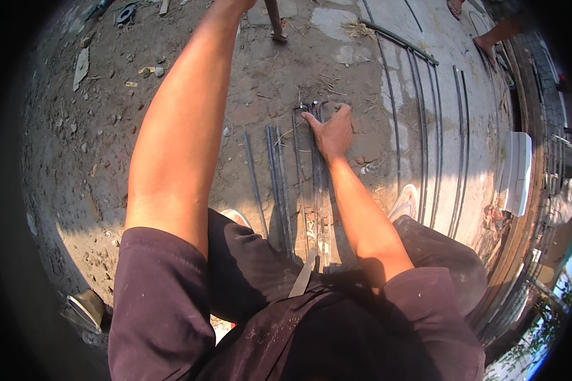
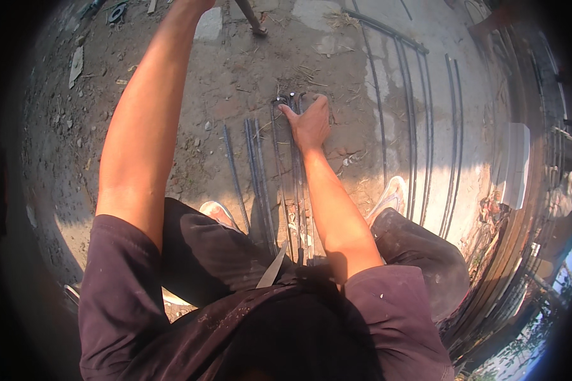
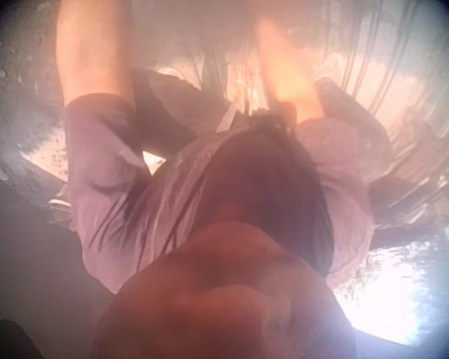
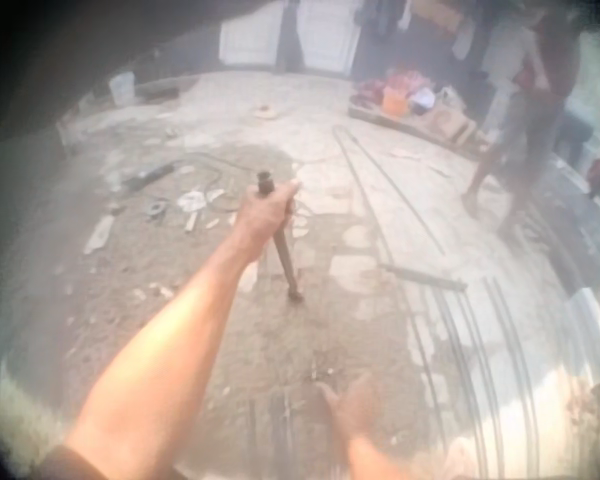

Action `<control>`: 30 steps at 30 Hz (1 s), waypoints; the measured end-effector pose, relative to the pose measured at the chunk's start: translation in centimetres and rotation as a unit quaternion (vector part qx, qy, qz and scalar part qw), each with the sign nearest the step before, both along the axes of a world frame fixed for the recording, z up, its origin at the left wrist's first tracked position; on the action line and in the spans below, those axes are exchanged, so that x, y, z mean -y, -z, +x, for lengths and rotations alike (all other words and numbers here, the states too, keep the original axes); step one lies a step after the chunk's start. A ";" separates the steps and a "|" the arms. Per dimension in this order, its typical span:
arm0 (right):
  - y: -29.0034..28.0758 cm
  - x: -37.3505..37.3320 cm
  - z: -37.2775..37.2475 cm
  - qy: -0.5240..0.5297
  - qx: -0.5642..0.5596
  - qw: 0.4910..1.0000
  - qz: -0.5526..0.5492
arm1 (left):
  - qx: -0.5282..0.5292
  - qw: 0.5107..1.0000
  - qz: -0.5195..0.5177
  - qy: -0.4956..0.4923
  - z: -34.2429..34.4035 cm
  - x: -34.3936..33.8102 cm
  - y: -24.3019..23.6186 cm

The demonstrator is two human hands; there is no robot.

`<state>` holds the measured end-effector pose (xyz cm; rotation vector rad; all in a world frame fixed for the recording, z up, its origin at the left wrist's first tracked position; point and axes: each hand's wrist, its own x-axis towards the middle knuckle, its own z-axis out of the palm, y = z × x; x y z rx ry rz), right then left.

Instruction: The person uses a metal pipe as a lever to snap long metal rods into shorter segments. They repeatedly position a rod over a fixed point on the ground, apply downward force with the pipe, and break the rod. The resulting pieces are gathered into a pile on the ground.

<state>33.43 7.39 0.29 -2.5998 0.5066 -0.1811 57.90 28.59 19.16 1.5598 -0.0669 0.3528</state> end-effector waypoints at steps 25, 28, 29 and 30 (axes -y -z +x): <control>3.5 -2.7 1.0 0.046 0.025 0.997 -0.063 | 0.019 0.999 -0.004 0.027 0.2 1.0 0.0; 2.9 -2.5 1.0 0.012 0.009 0.999 -0.049 | -0.005 1.000 0.006 0.021 -0.3 0.9 -0.1; 2.8 -2.2 0.9 -0.015 0.001 0.999 -0.046 | -0.003 1.000 0.010 0.029 -0.6 1.1 -0.1; 3.3 -1.9 1.1 0.006 0.007 0.999 -0.053 | -0.002 0.999 0.014 0.037 -0.6 1.6 -0.4</control>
